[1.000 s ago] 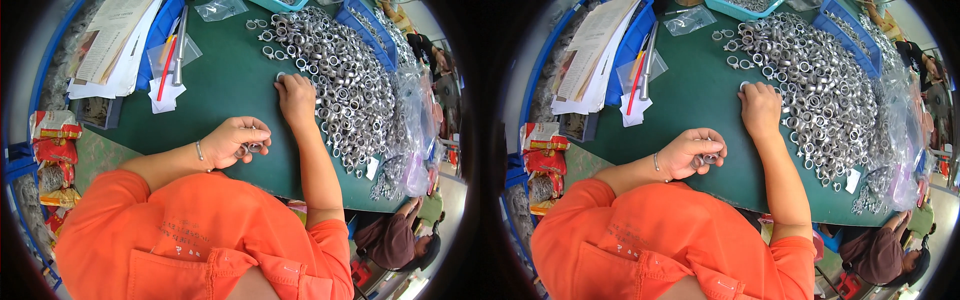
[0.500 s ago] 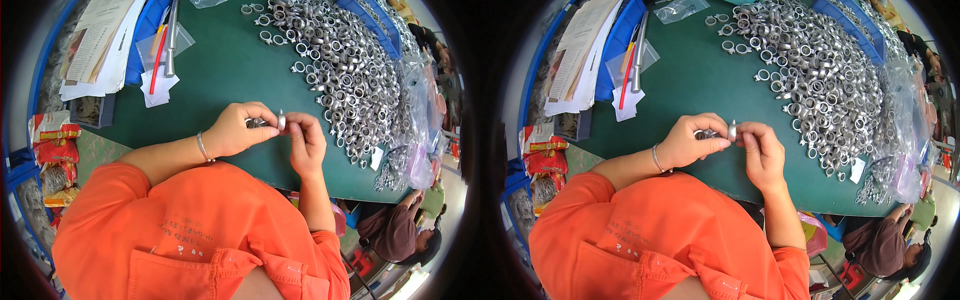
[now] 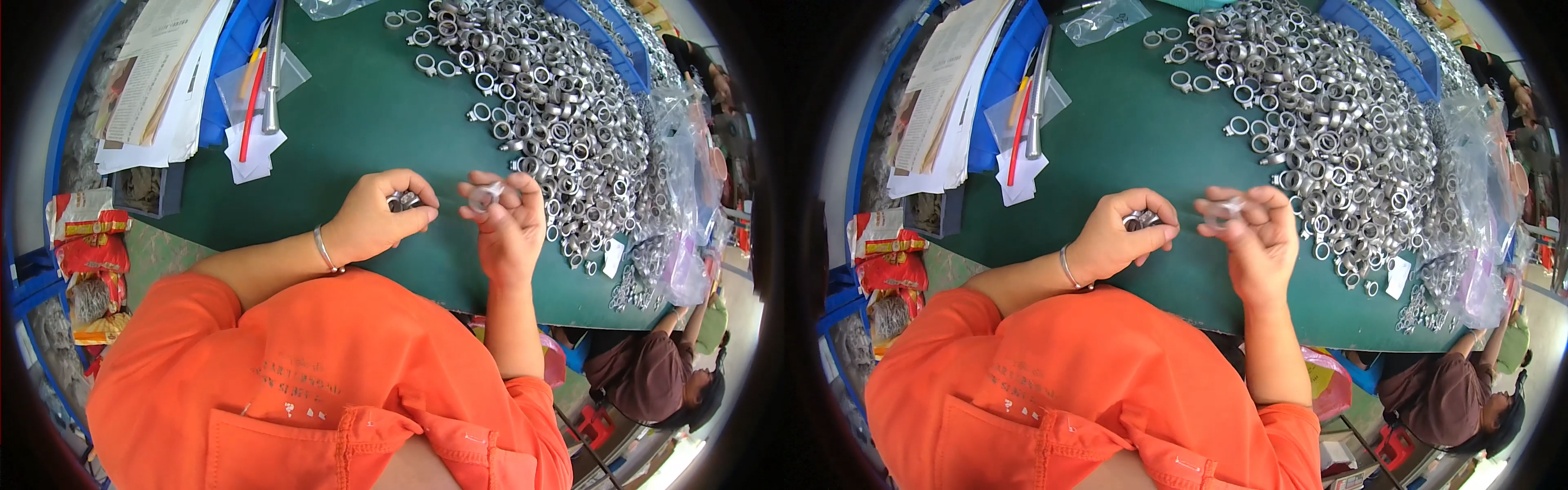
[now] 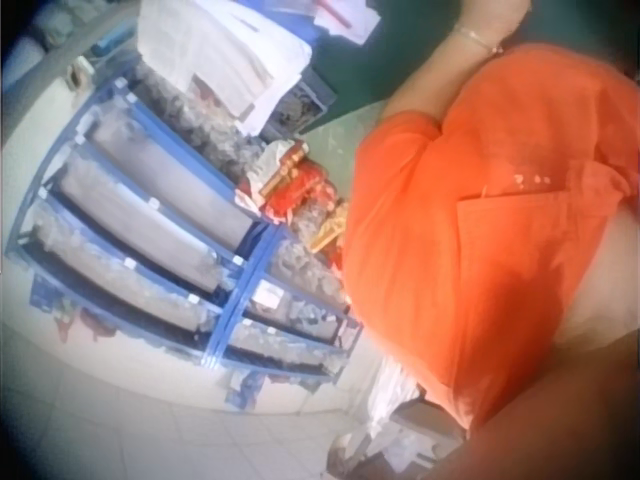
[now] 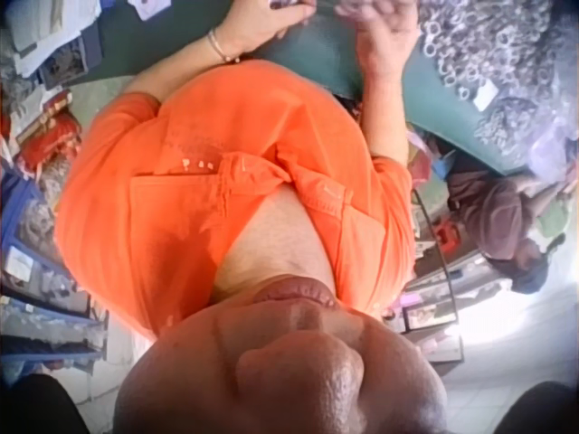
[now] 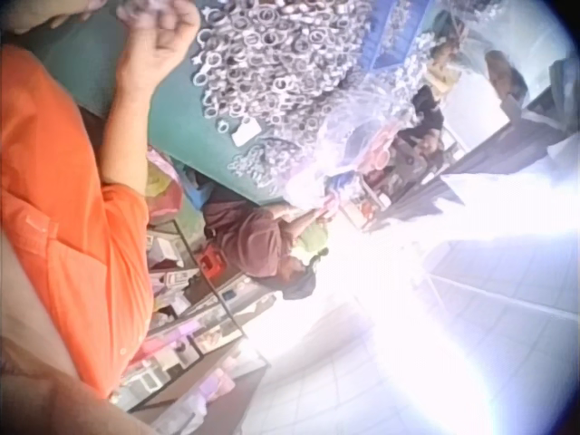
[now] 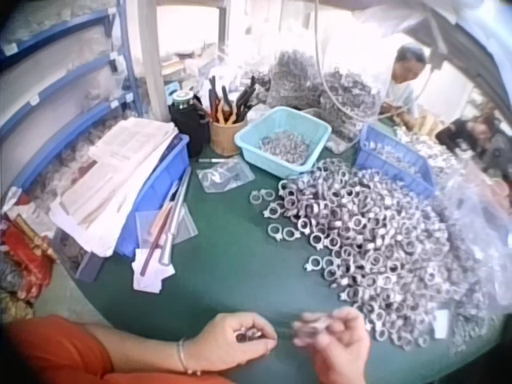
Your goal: The person picks up small metal rings from a pile on a green table, handles them with both hands to check their quality, and places them into a plastic bag.
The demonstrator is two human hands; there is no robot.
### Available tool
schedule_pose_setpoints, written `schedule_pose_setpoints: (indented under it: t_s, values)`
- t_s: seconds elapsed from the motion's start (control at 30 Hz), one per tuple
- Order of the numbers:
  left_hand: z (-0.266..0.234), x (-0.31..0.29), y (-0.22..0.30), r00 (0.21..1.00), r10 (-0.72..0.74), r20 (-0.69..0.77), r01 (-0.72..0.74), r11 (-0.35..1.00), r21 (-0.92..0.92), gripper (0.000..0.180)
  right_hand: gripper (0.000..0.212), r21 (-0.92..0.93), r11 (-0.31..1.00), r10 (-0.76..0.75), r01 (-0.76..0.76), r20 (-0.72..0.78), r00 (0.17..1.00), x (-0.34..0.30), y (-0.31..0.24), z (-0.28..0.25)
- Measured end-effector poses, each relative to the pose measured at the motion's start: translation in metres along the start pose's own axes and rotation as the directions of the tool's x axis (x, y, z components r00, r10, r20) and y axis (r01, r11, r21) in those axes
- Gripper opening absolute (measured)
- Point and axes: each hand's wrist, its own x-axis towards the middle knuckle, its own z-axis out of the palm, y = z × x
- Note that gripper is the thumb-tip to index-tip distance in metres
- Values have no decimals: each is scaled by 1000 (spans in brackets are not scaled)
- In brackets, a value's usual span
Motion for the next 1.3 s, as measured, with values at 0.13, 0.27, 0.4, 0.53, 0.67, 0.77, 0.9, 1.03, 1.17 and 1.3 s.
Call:
schedule_pose_setpoints:
  t_s: [0.13, 0.27, 0.4, 0.53, 0.67, 0.77, 0.9, 1.03, 1.17, 1.3]
  values:
    - [-1, -2, 2, 999, -6, 39, 6, 1000, -12, 4, 11, -788, 606, -119, -109, -225, 967, 43, -20, -26]
    - [4, -1, 1, 999, -25, 48, 26, 1000, -15, 5, 14, -934, -109, -230, 340, 356, 906, 88, -17, -21]
    - [2, -4, 5, 998, -14, 54, 13, 1000, 15, 5, 9, -876, -425, -92, 230, 295, 951, 93, -5, -18]
    - [-2, -2, 2, 999, -12, 34, 12, 1000, 24, 5, 16, -926, -308, -128, 217, 267, 955, 79, -4, -22]
    - [4, 3, 1, 999, -29, 39, 29, 1000, 1, 5, 13, -897, -342, -87, 280, 327, 941, 73, -9, -22]
    - [5, 3, 4, 999, 0, 45, 0, 1000, 2, 6, 15, -904, -338, -50, 264, 297, 954, 63, -10, -22]
    - [4, 4, 2, 999, -39, 16, 39, 999, 13, 6, 14, -929, -263, -40, 260, 279, 959, 54, -8, -10]
    - [6, 4, 4, 999, -50, 22, 49, 998, 43, 7, 13, -975, -107, -78, 194, 203, 976, 49, -3, -17]
    - [4, 4, 5, 998, -66, 13, 65, 997, 46, 11, 14, -670, 673, 347, -314, -89, 934, 29, -4, -7]
    - [6, 5, 7, 998, -56, 42, 55, 998, 25, 14, 13, -404, 717, 596, -568, -69, 800, 21, -18, -5]
